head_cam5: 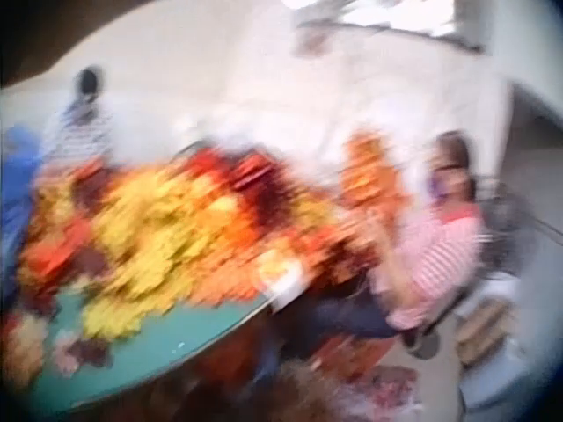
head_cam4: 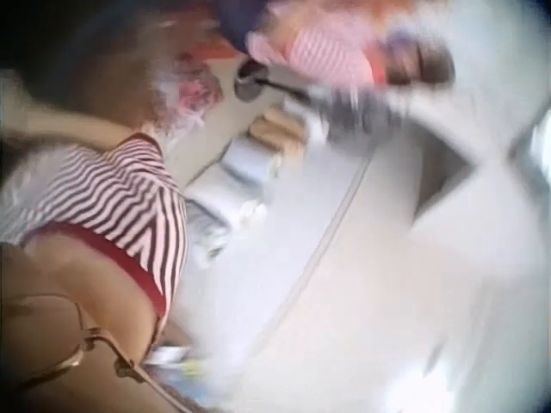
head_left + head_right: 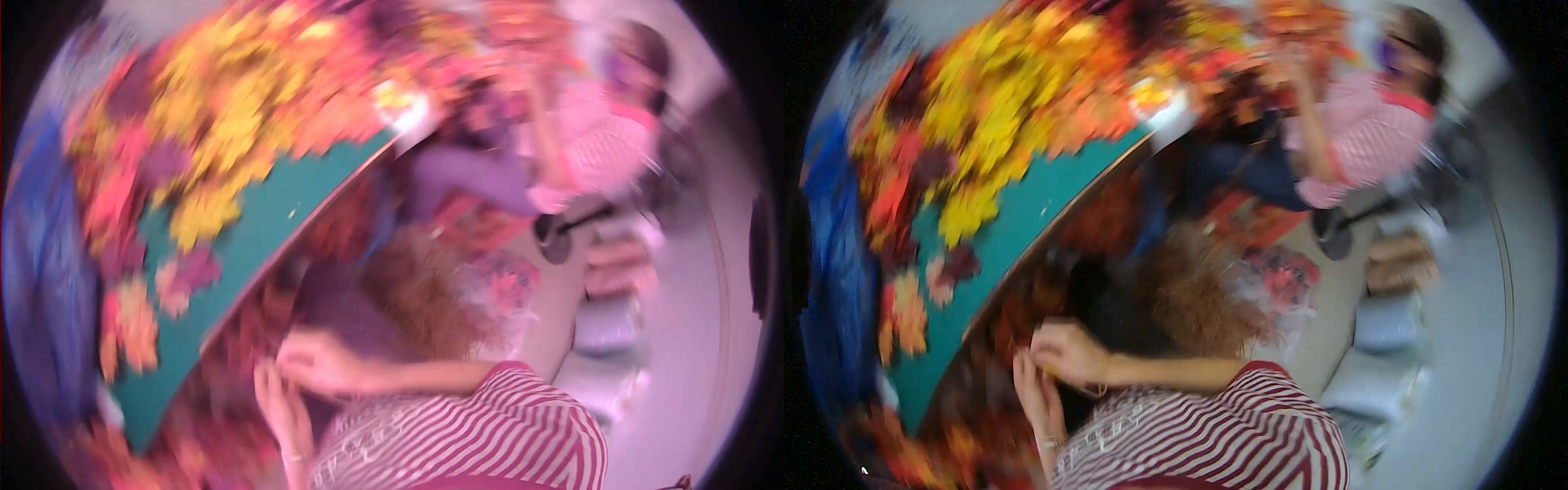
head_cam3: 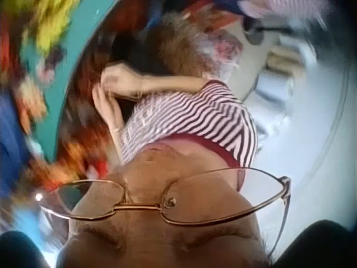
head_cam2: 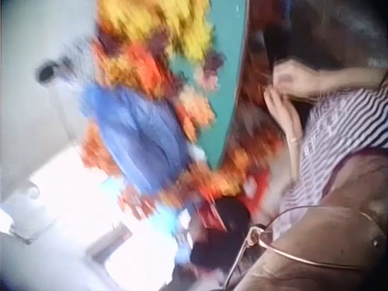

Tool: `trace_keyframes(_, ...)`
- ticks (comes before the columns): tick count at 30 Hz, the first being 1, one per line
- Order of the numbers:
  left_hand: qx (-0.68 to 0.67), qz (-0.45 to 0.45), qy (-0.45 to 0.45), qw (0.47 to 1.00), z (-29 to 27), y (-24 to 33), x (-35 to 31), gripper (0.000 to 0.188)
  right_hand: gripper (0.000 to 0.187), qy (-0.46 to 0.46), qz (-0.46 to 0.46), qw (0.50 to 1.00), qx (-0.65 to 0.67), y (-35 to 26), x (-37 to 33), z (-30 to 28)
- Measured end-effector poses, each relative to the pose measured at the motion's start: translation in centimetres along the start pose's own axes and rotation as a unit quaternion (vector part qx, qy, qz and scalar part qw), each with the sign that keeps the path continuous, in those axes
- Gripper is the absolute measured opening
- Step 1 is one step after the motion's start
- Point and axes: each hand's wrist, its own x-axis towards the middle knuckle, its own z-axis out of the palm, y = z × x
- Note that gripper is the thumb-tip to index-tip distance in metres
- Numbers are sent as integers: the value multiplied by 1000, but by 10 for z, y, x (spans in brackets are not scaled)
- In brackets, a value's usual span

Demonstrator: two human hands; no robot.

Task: The person attaches individual artificial maple leaves to a stem by hand to create a decorative branch.

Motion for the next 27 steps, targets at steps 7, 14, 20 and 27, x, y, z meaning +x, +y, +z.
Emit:
trace_keyframes(7,-123,6,-3,992,-1,-15,7,17,8,-34,98,991,83,17,-4,1)
trace_keyframes(14,-157,26,4,987,-14,-15,-5,16,8,-46,123,985,116,17,-17,16)
trace_keyframes(20,-149,42,15,988,-14,-21,-7,16,9,-39,89,993,66,18,-21,21)
trace_keyframes(27,-110,59,47,991,-12,-23,-15,15,9,-22,76,996,31,18,-23,26)
